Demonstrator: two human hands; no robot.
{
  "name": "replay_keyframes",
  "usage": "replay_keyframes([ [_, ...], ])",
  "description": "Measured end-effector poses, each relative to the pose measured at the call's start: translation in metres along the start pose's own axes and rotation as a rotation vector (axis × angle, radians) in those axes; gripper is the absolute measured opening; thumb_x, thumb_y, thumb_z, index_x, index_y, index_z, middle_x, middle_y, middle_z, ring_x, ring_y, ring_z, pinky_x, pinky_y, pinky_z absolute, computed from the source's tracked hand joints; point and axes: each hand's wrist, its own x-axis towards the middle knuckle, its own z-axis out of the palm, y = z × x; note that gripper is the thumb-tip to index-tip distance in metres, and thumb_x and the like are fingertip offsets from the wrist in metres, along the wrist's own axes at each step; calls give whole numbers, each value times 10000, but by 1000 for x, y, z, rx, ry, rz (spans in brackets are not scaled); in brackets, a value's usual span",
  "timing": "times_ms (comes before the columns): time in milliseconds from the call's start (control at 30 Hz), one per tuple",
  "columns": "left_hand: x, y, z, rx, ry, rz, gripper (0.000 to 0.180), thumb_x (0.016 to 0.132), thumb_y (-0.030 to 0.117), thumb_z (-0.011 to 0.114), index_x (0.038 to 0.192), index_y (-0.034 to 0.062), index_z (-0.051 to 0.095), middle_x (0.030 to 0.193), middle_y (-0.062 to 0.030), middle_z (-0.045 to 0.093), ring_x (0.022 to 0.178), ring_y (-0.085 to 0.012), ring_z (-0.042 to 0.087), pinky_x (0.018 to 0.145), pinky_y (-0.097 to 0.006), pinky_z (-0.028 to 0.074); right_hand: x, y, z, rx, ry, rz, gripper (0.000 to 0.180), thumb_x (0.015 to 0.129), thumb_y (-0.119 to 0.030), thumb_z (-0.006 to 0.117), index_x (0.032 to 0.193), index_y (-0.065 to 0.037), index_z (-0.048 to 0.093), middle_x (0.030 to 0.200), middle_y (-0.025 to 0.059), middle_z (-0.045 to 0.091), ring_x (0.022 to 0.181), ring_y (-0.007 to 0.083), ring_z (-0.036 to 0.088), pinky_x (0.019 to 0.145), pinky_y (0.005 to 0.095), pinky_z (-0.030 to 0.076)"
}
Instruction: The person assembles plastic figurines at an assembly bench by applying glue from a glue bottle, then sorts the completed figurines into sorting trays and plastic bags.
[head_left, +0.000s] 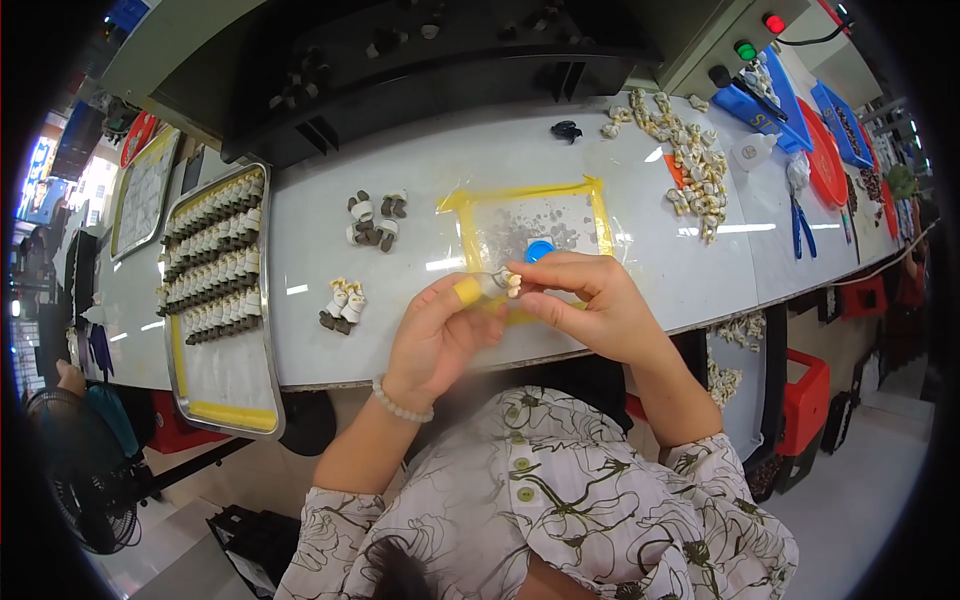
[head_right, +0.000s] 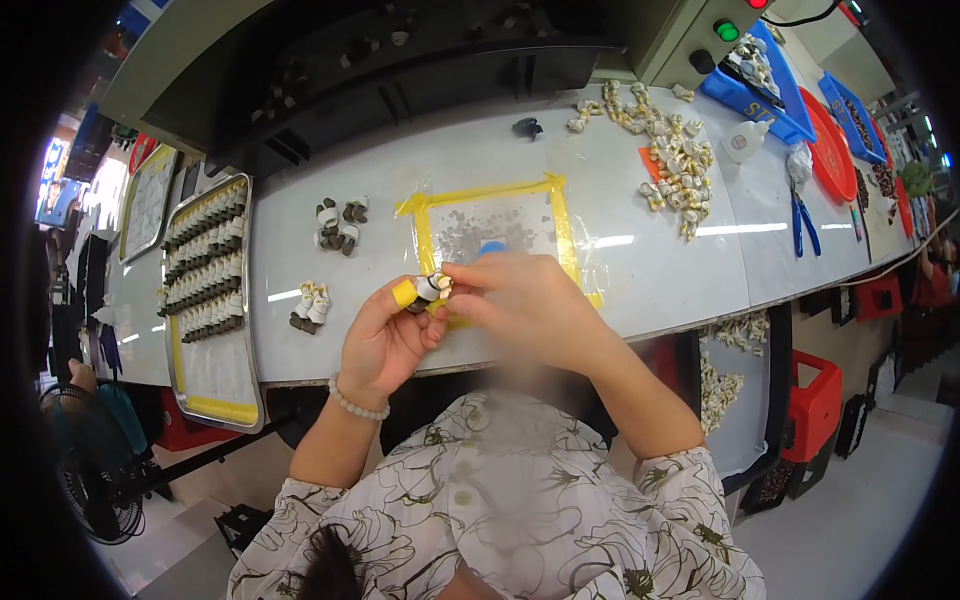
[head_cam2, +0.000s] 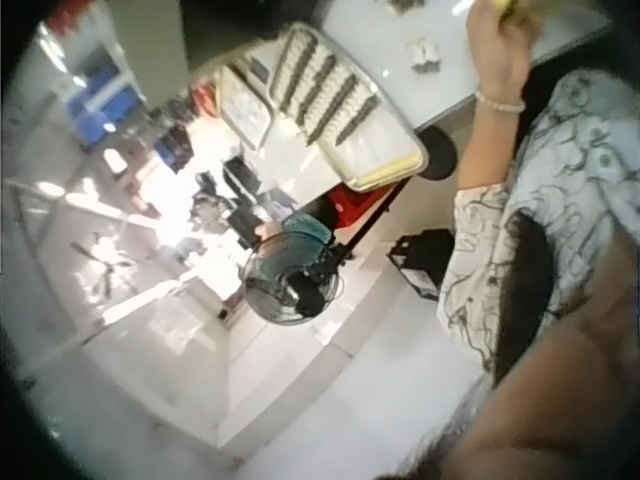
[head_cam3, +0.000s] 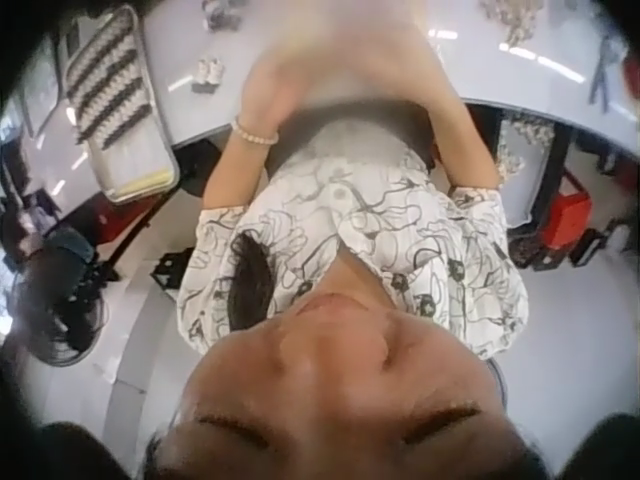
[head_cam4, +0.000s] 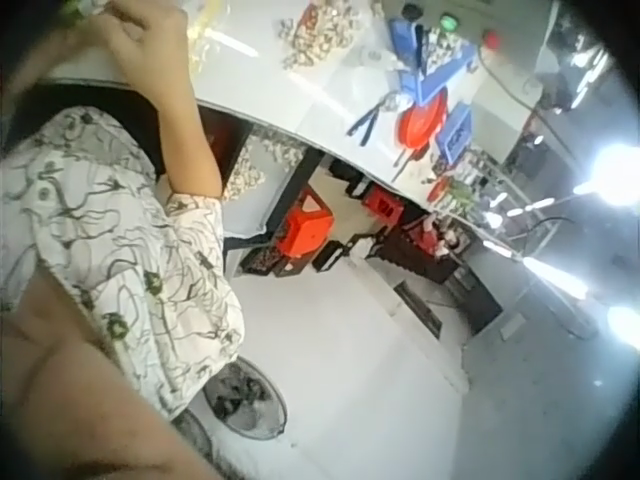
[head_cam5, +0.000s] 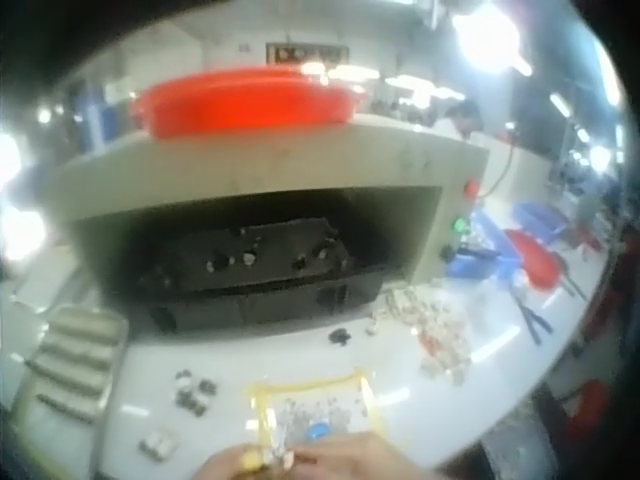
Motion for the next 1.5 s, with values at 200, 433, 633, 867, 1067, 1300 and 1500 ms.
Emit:
replay_keyframes([
  [200, 0, 1, 5, 1, 43, 18, 286, 890, 179, 428, 1043, -52, 499, 929, -140, 581, 740, -201, 573, 589, -281, 476, -2, 3, 4, 172, 39, 118, 261, 799, -115, 595, 998, 54, 592, 794, 119, 610, 714, 183, 574, 641, 273, 448],
  [433, -1, 1, 5, -14, 64, 18, 286, 892, 173, 419, 1050, -53, 493, 938, -142, 578, 742, -204, 573, 581, -285, 475, -2, 5, 7, 208, 66, 150, 262, 807, -127, 588, 1003, 48, 600, 822, 115, 628, 741, 167, 589, 668, 251, 453],
  [633, 0, -2, 1, -3, 14, 31, 275, 891, 172, 420, 1052, -39, 489, 929, -140, 579, 739, -197, 575, 585, -283, 479, -3, 4, 8, 306, 88, 199, 248, 811, -126, 587, 994, 39, 611, 825, 96, 634, 746, 131, 588, 679, 242, 458],
  [867, -5, -8, 3, 204, -19, 115, 265, 815, 52, 572, 1070, 7, 516, 956, -113, 598, 777, -177, 599, 654, -287, 496, -3, 0, 5, 191, 85, 211, 212, 785, -63, 627, 978, 23, 618, 838, 67, 633, 757, 130, 588, 713, 246, 471],
  [1067, -17, -1, 11, 292, -35, 211, 306, 777, -32, 590, 1070, -16, 501, 1023, -115, 578, 897, -180, 591, 767, -302, 516, -4, -7, 0, -21, -24, 46, 270, 701, -31, 678, 961, 14, 622, 871, 96, 642, 802, 165, 603, 749, 273, 468],
  [1300, -24, -15, 2, 691, -27, 619, 321, 715, -113, 614, 1006, -34, 502, 1050, -190, 554, 944, -238, 582, 781, -320, 517, -6, 3, 4, -118, 43, -217, 312, 677, -30, 691, 979, 3, 621, 883, 99, 626, 842, 202, 585, 765, 310, 455],
  [1500, -23, -17, -2, 1234, -116, 1010, 304, 695, -128, 626, 953, 8, 539, 1032, -189, 540, 950, -266, 578, 772, -333, 513, -13, 4, 14, 155, 75, 72, 334, 669, -3, 693, 991, 16, 605, 929, 107, 625, 822, 174, 615, 744, 279, 492],
])
